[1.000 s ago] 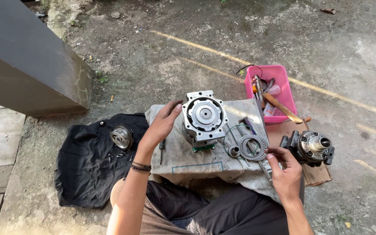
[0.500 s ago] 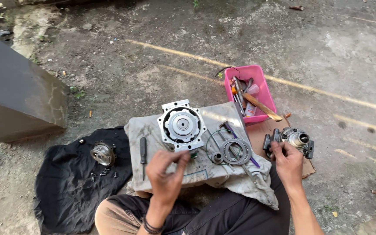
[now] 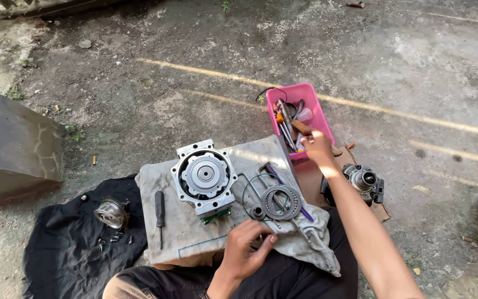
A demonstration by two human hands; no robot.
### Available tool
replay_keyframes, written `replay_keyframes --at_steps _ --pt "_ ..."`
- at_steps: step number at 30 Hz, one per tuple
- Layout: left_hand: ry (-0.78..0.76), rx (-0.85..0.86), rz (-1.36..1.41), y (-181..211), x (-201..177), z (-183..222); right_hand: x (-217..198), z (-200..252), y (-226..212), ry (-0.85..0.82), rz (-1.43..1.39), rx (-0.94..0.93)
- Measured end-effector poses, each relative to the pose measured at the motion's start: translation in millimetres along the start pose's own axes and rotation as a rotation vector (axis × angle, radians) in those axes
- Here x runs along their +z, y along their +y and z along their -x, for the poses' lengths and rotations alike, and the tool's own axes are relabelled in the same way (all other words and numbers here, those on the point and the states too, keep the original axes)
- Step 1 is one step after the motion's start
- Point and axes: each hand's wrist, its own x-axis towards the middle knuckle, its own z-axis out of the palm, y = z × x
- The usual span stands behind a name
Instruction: Assembling internal components of a mechanical housing by hand and with a small tool
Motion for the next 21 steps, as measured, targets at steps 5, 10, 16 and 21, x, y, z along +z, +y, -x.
replay_keyframes --at_steps 5,10,16,21 --pt "0.0 0.028 -0.098 -23 7 -3 37 -34 39 -0.129 0.22 0.037" --pt "-0.013 0.06 -0.063 -30 6 1 61 -57 70 -0.3 0.404 0.155" --pt "-0.006 0.015 0.028 -54 7 7 62 -64 50 -0.444 0.536 0.301" --pt "-0.091 -0.039 0.074 -58 5 4 60 -58 31 -0.45 0.526 0.287"
